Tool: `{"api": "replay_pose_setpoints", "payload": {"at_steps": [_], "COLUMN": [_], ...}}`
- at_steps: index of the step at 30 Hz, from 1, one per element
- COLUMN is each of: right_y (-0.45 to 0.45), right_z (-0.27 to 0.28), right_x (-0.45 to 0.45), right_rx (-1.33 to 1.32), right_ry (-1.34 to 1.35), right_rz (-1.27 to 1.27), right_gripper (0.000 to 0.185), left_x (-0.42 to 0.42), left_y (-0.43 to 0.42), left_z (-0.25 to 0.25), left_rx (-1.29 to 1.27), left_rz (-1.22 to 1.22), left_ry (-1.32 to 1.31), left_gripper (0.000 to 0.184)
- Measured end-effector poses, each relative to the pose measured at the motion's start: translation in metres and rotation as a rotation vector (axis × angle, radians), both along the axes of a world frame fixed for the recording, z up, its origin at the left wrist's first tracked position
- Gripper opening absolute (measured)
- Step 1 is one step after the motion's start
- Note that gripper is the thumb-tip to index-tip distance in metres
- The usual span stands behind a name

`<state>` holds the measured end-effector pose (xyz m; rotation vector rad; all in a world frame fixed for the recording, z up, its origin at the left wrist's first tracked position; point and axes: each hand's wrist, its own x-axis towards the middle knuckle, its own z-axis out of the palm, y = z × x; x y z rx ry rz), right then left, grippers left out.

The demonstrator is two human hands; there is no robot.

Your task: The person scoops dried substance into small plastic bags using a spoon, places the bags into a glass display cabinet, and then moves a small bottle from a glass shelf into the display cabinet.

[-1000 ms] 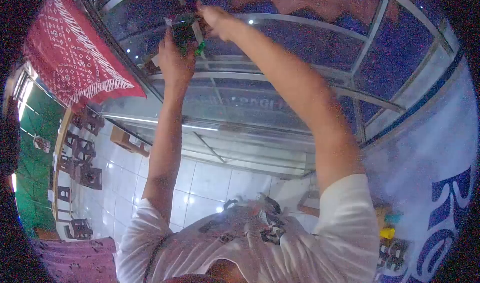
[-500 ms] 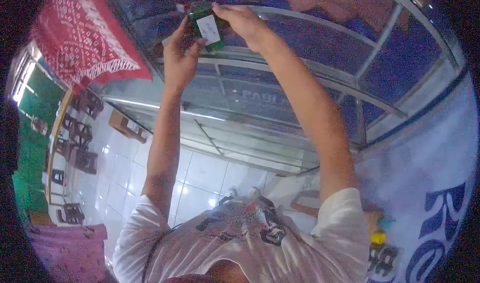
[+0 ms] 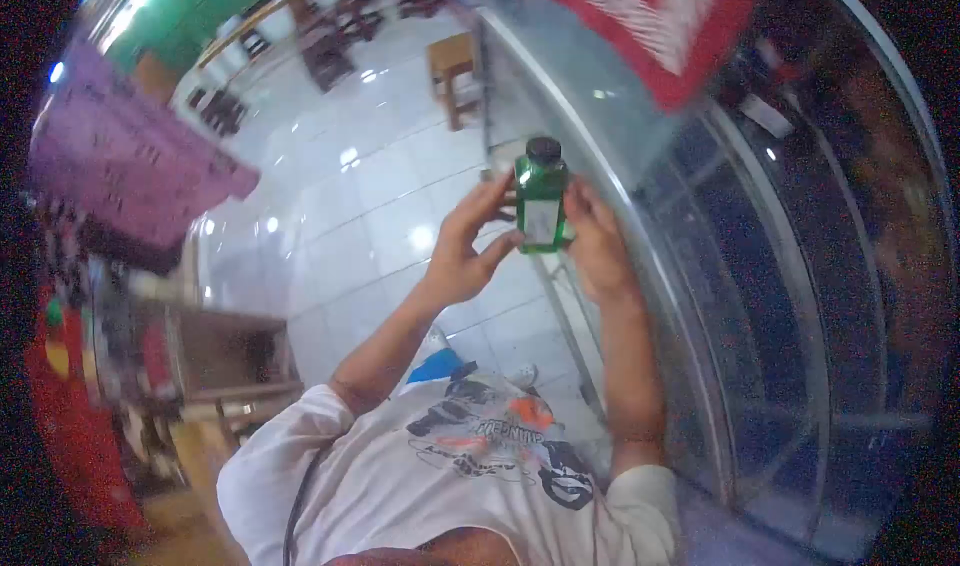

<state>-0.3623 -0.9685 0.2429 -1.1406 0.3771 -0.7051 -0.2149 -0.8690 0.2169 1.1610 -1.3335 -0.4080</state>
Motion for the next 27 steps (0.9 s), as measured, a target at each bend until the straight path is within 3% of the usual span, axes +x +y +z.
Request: {"api": "replay_pose_setpoints", "payload": {"at_steps": [5,12,20,27], "right_y": [0.055,0.158,0.271,0.315], "right_z": [-0.069,-0.134,-0.143,-0.159], "right_x": [0.113,0.273,0.426,0.539], "right_rx": [0.235,0.267,0.218,0.141], "right_ry": [0.097,0.184,0.348,0.351], "right_rz": [0.326,0.656,0.980,1.255], "right_gripper": [0.042,0.048,0.050,0.047], "left_x": [0.081,0.188,0.277,0.336], "left_y": [0.098,0.233,0.353,0.388], "left_z": [-0.052,-0.097,-0.119,-0.120], "left_rx": [0.142,0.278,0.318,0.332], "left_rz": [0.268,0.584,0.951,1.227], "left_ry": [0.018,0.142,0.264,0.338], "left_gripper": [0.073,0.073,0.073,0.073]}}
